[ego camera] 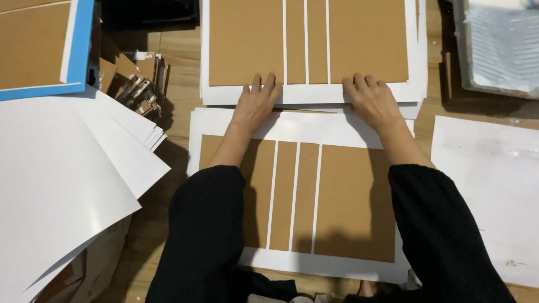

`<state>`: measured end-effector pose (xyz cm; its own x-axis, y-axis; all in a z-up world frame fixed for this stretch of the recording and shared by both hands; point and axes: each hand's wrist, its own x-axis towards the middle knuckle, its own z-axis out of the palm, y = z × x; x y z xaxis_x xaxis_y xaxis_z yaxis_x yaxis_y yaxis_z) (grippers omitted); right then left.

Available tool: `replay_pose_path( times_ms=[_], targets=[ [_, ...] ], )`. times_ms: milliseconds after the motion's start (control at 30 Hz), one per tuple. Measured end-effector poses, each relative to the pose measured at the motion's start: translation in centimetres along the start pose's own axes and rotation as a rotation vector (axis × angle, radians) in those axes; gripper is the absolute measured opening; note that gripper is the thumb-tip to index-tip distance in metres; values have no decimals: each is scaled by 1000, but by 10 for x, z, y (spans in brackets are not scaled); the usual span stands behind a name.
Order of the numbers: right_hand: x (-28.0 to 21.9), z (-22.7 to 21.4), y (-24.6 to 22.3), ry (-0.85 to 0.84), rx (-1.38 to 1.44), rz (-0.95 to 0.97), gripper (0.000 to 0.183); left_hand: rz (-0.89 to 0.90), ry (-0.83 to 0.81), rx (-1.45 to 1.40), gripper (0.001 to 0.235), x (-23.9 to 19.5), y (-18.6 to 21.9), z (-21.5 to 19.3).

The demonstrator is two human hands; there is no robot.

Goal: Counting and stacking finished cardboard book covers in a print shop finishing area.

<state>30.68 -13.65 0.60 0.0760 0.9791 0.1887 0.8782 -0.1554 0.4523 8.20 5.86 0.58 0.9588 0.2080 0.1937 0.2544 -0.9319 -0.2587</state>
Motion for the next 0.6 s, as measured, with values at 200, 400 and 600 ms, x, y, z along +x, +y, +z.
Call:
replay_pose_path(
  times_ms=[200,400,600],
  targets=[
    [1,-34,8,2,-42,-80,17,124,120,-27,24,-1,-13,3],
    [-36,-78,-5,61,-39,-144,9,174,258,15,4,-41,-1,-36],
    [-151,-162,-68,-441,473,-445,25,435,-60,-424,8,-173,48,-101]
  ],
)
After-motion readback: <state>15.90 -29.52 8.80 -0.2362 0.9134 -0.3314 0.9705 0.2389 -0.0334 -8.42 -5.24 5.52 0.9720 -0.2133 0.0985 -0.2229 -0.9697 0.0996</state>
